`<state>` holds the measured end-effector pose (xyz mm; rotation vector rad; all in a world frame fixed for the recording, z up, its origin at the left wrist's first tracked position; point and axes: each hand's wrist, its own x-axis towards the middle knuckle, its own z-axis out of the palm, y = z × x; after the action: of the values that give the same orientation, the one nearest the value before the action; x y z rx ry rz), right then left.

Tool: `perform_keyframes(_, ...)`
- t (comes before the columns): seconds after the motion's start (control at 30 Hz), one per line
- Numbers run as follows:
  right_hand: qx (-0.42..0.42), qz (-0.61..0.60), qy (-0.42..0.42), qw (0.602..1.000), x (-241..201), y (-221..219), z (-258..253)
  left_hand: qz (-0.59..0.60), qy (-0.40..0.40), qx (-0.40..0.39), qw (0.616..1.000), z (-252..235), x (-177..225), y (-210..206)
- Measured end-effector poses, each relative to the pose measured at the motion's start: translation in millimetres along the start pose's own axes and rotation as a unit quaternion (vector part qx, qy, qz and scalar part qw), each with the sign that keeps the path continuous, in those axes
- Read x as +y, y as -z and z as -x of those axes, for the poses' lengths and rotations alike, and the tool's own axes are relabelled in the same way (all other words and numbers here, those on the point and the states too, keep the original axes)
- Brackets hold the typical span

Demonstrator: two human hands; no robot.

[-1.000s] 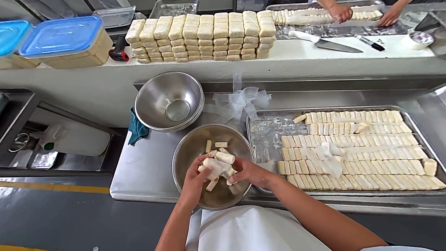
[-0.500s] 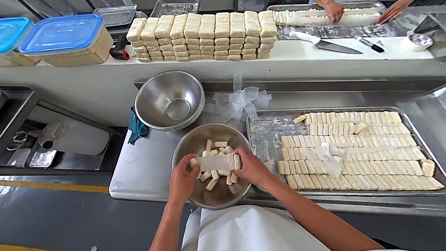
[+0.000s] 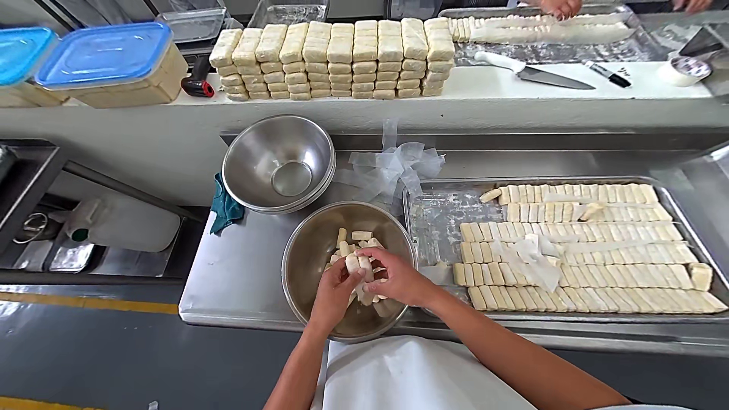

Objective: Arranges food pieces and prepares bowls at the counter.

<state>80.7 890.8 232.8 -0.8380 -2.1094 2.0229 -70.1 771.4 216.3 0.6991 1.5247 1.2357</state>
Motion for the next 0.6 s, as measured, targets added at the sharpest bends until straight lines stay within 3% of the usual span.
perform_keyframes(0.1,0.058,0.013,0.012,0.998,5,-4,2,-0.062,-0.001,0.049,0.997,3,1,-5)
perform_keyframes(0.2,0.122,0.123,0.055,0.983,9,-6,6,-0.203,-0.013,0.12,0.972,4,7,6)
perform_keyframes(0.3,0.135,0.177,0.032,0.974,4,3,11,-0.195,-0.04,0.156,0.968,3,12,25)
perform_keyframes(0.43,0.066,0.206,-0.003,0.976,-2,10,11,-0.118,-0.042,0.06,0.99,11,20,28)
perform_keyframes(0.53,0.02,0.181,0.05,0.982,-5,2,8,-0.042,-0.055,-0.028,0.997,13,26,17)
perform_keyframes(0.6,0.029,0.2,0.083,0.976,-2,-2,6,-0.02,-0.072,-0.03,0.997,13,29,14)
